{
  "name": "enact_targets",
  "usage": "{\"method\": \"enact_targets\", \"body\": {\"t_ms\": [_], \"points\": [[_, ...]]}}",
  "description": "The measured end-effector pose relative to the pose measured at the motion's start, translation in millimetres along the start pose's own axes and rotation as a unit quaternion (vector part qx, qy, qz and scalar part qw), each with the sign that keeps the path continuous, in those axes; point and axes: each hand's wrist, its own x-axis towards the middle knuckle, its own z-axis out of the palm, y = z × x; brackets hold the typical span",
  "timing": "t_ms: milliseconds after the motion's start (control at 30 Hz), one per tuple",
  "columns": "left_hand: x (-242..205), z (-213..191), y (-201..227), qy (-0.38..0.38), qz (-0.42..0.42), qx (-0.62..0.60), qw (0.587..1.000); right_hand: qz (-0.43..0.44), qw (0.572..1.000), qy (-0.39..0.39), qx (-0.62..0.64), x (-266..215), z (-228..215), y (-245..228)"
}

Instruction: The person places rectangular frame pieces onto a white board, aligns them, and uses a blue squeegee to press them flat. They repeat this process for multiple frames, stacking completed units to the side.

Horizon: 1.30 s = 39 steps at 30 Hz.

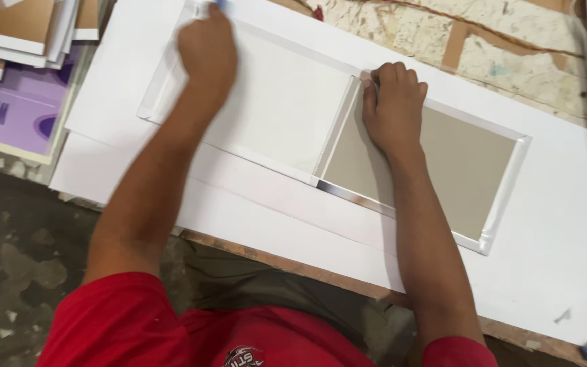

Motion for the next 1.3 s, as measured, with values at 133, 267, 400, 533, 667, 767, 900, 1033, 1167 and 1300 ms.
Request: {"method": "enact_targets", "body": {"t_ms": [133, 267, 400, 533, 667, 767, 900, 1033, 1167, 1300], "points": [[-26, -6, 70, 0.082, 0.068, -0.048, 0.993, 0.007, 1.0, 0.002, 0.024, 2, 4, 3], [-68, -44, 165, 0.106, 0.099, -0.155, 0.977, 0.011, 0.997, 0.027, 0.071, -4, 13, 16], [-89, -92, 205, 0.031, 0.102, -0.206, 0.973, 0.043, 0.986, 0.062, 0.149, 1, 21, 29], [-85, -110, 190, 0.029, 0.059, -0.268, 0.961, 0.095, 0.956, 0.068, 0.269, 0, 4, 37], [-85, -108, 194, -0.007, 0.087, -0.202, 0.976, 0.111, 0.99, 0.027, 0.088, -28, -49, 64], [-86, -106, 216, 0.022, 0.069, -0.154, 0.985, 0.293, 0.946, 0.072, -0.12, -64, -80, 94], [-99, -111, 258, 0.031, 0.056, -0.176, 0.982, 0.387, 0.92, -0.022, -0.054, -84, -67, 125], [-127, -145, 336, 0.014, 0.037, -0.394, 0.918, 0.337, 0.94, -0.009, -0.048, -65, -41, 144], [-158, -164, 390, 0.024, 0.149, -0.386, 0.91, 0.367, 0.865, 0.13, 0.316, -88, -66, 172], [-154, -154, 383, 0.067, 0.165, -0.4, 0.899, 0.394, 0.89, 0.149, 0.175, -117, -100, 180]]}}
